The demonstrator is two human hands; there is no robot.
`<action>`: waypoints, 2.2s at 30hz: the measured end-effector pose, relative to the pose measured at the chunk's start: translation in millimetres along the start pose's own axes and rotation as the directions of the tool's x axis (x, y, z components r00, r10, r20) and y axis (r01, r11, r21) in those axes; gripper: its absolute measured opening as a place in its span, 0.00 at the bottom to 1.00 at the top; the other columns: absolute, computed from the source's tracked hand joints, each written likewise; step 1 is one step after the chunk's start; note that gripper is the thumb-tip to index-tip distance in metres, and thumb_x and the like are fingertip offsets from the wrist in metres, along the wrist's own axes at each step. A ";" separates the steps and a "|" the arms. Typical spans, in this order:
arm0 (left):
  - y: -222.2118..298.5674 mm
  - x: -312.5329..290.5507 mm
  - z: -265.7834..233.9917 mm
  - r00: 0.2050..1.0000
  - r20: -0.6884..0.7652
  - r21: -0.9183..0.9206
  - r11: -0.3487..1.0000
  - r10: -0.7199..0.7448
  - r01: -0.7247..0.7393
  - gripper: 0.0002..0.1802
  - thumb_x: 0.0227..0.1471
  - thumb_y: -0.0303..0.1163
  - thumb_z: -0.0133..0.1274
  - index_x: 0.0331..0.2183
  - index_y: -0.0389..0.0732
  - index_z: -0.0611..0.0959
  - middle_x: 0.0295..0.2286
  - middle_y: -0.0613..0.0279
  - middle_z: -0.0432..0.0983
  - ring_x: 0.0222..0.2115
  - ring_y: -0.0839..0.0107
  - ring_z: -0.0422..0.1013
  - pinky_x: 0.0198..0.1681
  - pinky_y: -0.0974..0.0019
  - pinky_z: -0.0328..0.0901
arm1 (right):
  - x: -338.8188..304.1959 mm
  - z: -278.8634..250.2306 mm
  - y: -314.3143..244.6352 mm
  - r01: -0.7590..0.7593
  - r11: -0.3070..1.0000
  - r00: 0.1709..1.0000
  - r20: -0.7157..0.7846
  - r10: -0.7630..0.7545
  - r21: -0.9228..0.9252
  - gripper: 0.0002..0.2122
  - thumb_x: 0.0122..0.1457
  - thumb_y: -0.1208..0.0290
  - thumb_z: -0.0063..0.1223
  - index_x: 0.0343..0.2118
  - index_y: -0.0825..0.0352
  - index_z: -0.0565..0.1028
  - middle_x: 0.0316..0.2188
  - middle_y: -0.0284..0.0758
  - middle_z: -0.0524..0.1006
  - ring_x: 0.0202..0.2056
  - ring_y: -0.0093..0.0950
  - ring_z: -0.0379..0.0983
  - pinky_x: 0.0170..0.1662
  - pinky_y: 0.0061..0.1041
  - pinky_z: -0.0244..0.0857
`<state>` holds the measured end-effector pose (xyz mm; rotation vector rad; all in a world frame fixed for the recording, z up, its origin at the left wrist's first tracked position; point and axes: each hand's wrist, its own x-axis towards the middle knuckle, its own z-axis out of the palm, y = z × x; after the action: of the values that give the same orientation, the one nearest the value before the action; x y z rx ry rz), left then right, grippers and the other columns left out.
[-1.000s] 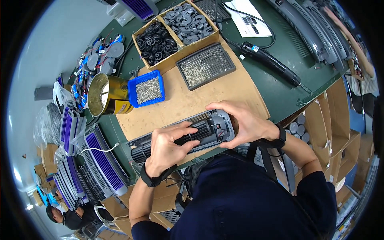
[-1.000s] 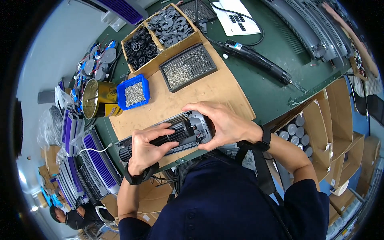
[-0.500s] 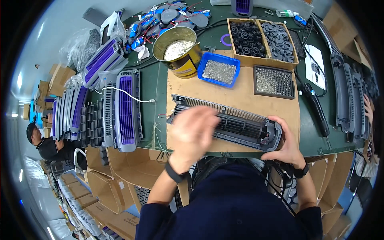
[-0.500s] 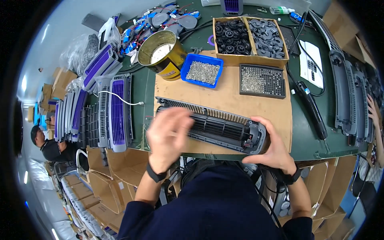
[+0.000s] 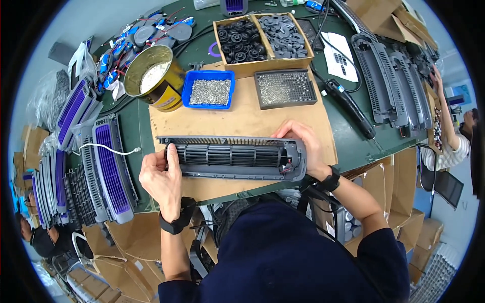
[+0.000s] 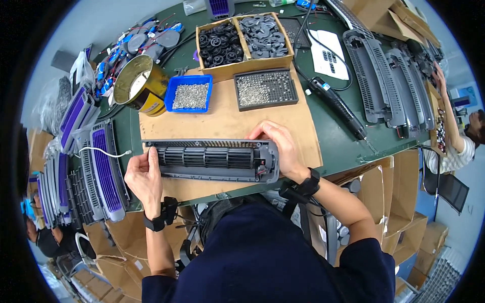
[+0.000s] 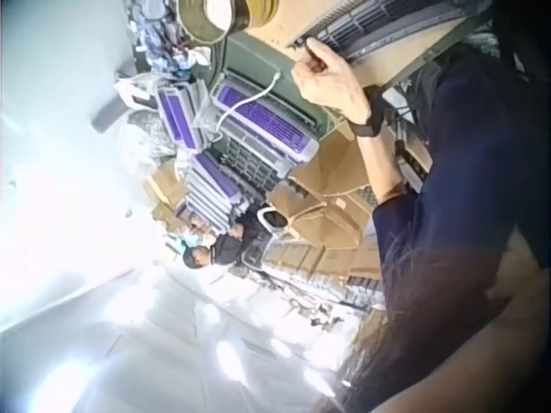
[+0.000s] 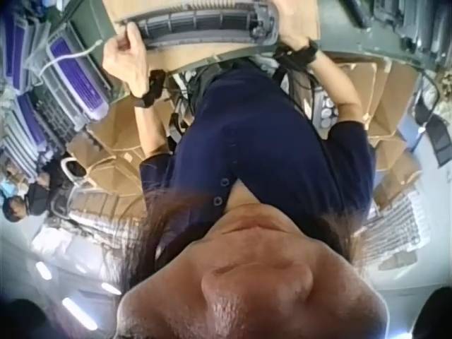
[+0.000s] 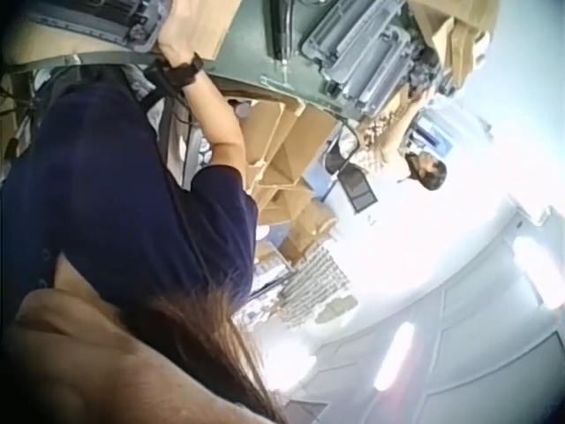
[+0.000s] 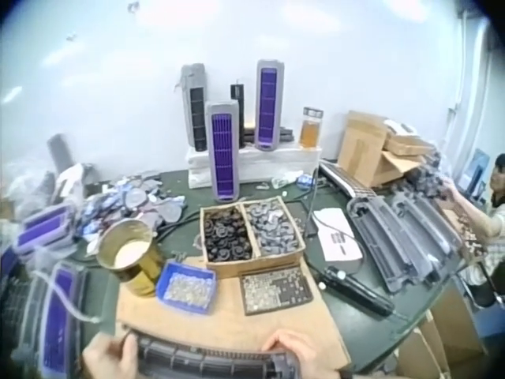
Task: Assembling the internal components and outer casing of an electronic unit, securing parts with an electric screwdriver.
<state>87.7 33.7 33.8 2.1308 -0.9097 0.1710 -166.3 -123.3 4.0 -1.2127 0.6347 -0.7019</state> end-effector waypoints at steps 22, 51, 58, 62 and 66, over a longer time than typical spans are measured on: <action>5.2 1.2 1.2 0.996 0.086 -0.015 0.999 0.033 -0.032 0.16 0.45 0.31 0.64 0.19 0.31 0.75 0.16 0.55 0.69 0.15 0.66 0.65 0.21 0.63 0.61 | 2.7 -4.1 1.7 -0.004 1.000 0.998 -0.056 0.005 0.014 0.19 0.62 0.65 0.36 0.24 0.75 0.74 0.28 0.42 0.76 0.34 0.28 0.73 0.42 0.26 0.65; 48.7 -33.3 2.2 0.926 0.259 -0.685 0.728 0.273 -0.023 0.18 0.44 0.23 0.63 0.41 0.36 0.81 0.32 0.57 0.74 0.31 0.67 0.73 0.34 0.69 0.68 | 164.0 52.1 -111.7 0.399 0.475 0.914 0.295 -0.279 -0.785 0.08 0.47 0.83 0.59 0.33 0.69 0.80 0.30 0.39 0.80 0.32 0.25 0.76 0.38 0.25 0.70; 35.1 -24.1 -11.1 0.926 0.368 -0.872 0.375 0.080 0.314 0.13 0.52 0.19 0.57 0.42 0.31 0.81 0.37 0.55 0.77 0.32 0.73 0.74 0.37 0.72 0.71 | 52.5 120.1 -95.7 0.294 0.840 0.824 0.566 0.018 -0.456 0.13 0.43 0.83 0.66 0.31 0.71 0.73 0.31 0.33 0.75 0.32 0.24 0.74 0.36 0.23 0.70; 17.1 -20.7 -27.6 0.898 0.406 -0.800 0.409 -0.168 0.439 0.10 0.53 0.20 0.56 0.39 0.30 0.83 0.34 0.56 0.80 0.29 0.75 0.74 0.35 0.73 0.71 | 62.6 108.0 -83.3 0.693 0.461 0.680 0.715 -0.163 -0.554 0.11 0.42 0.77 0.67 0.26 0.70 0.73 0.31 0.36 0.72 0.32 0.37 0.73 0.35 0.30 0.69; -14.8 -15.3 -29.4 0.870 0.398 -0.789 0.375 -0.290 0.486 0.17 0.57 0.25 0.53 0.48 0.30 0.77 0.40 0.52 0.78 0.38 0.72 0.76 0.45 0.72 0.71 | 61.3 85.5 -77.7 0.702 0.141 0.691 0.716 0.098 -0.698 0.14 0.43 0.68 0.68 0.28 0.72 0.77 0.37 0.40 0.73 0.35 0.42 0.74 0.37 0.37 0.68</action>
<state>91.2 69.5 38.4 1.2796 -0.3736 -0.6629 -73.4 -134.0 95.4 -2.7880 0.1047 -0.0591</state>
